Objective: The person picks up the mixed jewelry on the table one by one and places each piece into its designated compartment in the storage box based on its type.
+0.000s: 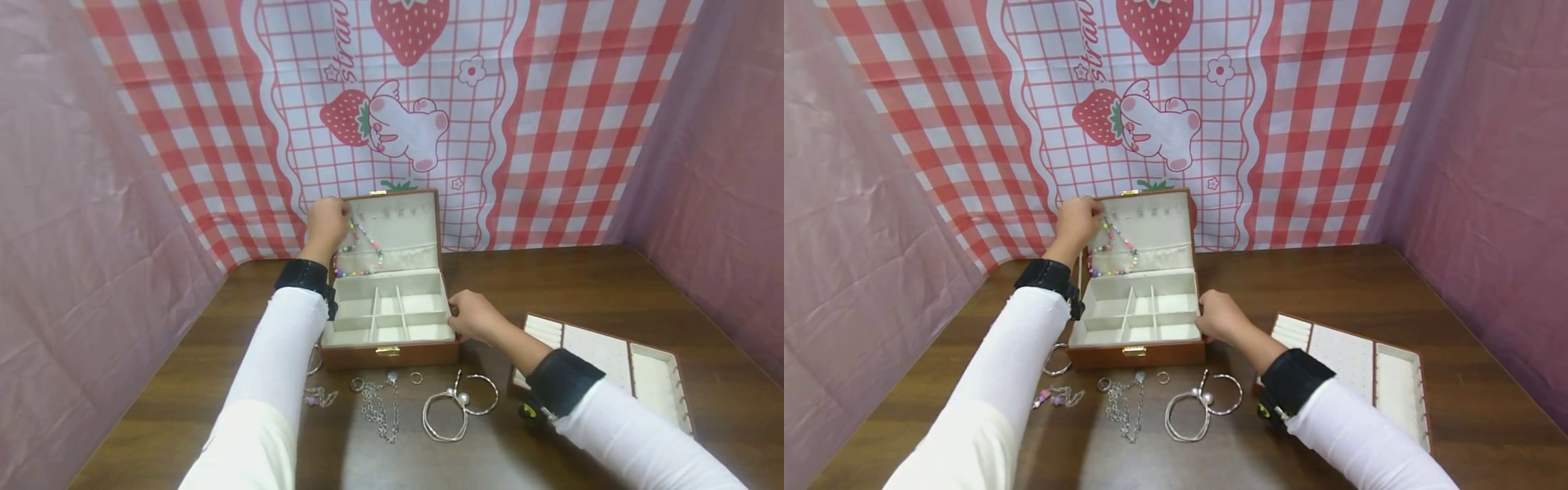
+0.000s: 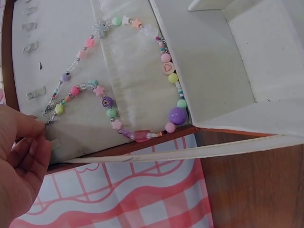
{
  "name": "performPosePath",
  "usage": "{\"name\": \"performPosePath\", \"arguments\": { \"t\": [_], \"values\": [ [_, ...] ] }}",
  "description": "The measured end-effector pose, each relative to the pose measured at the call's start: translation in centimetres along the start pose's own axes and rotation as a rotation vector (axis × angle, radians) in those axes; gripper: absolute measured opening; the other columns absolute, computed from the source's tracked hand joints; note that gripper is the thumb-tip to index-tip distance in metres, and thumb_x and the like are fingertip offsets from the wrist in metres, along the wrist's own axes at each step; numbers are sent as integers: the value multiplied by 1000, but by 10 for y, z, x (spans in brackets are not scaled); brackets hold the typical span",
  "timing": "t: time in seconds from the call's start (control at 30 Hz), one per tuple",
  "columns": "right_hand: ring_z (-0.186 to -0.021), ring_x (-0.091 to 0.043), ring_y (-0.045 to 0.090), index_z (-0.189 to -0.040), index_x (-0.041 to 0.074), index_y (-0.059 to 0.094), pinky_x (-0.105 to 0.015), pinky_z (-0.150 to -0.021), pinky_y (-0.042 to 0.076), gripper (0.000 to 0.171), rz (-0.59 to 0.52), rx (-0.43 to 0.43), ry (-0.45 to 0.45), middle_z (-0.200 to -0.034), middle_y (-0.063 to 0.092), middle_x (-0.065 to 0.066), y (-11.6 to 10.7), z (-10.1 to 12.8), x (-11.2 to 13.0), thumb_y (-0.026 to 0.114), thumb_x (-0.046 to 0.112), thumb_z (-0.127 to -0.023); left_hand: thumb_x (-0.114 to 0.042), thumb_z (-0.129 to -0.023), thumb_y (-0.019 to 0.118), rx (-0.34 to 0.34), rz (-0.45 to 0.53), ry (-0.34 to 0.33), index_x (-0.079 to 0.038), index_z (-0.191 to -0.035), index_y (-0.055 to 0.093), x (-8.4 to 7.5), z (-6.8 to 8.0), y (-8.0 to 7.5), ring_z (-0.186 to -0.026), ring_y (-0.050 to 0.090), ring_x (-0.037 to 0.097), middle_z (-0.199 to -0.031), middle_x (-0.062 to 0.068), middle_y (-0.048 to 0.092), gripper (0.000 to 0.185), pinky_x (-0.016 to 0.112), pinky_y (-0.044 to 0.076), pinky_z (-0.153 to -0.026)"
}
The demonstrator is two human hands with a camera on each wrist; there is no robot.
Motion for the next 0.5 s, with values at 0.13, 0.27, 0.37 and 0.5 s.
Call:
{"name": "performPosePath", "arguments": {
  "t": [0.13, 0.27, 0.37, 0.5],
  "values": [
    [-63, -24, 68, -100, -15, 61, -30, -52, 57, 19, 5, 4, -4, -77, 62, -15, 0, 0, 2, 55, -5, -84, -1, -83, 61, 0, 6, -4, -7, -103, 75, 1, 1, 0, -102, 64, 33, -106, 11, 72, 26, 41, 50, -90],
    [-62, -23, 68, -100, -15, 61, -30, -52, 57, 20, 15, 13, -7, -76, 62, -15, 0, -1, 3, 55, -5, -83, -7, -86, 63, 2, 11, 8, -7, -100, 77, 0, 0, 0, -100, 65, 32, -104, 11, 72, 20, 41, 51, -89],
    [-60, -23, 68, -99, -15, 62, -31, -53, 57, 20, 24, 15, -7, -76, 63, -15, 0, -2, 3, 55, -5, -83, -11, -89, 63, 7, 13, 17, -6, -95, 78, 0, -1, 1, -96, 66, 31, -99, 10, 73, 17, 41, 52, -86],
    [-59, -23, 68, -103, -16, 61, -30, -53, 57, 23, 26, 23, -9, -78, 63, -16, 0, -3, 2, 55, -5, -83, -12, -90, 63, 36, 33, 4, -5, -94, 78, 1, -2, 4, -96, 66, 31, -98, 10, 73, 17, 40, 51, -86]
  ]
}}
Point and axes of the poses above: each hand's wrist, its own z-axis away from the middle knuckle, its own y-axis out of the palm, x = y × z, the point moved 8 cm from there along -z, towards the middle knuckle
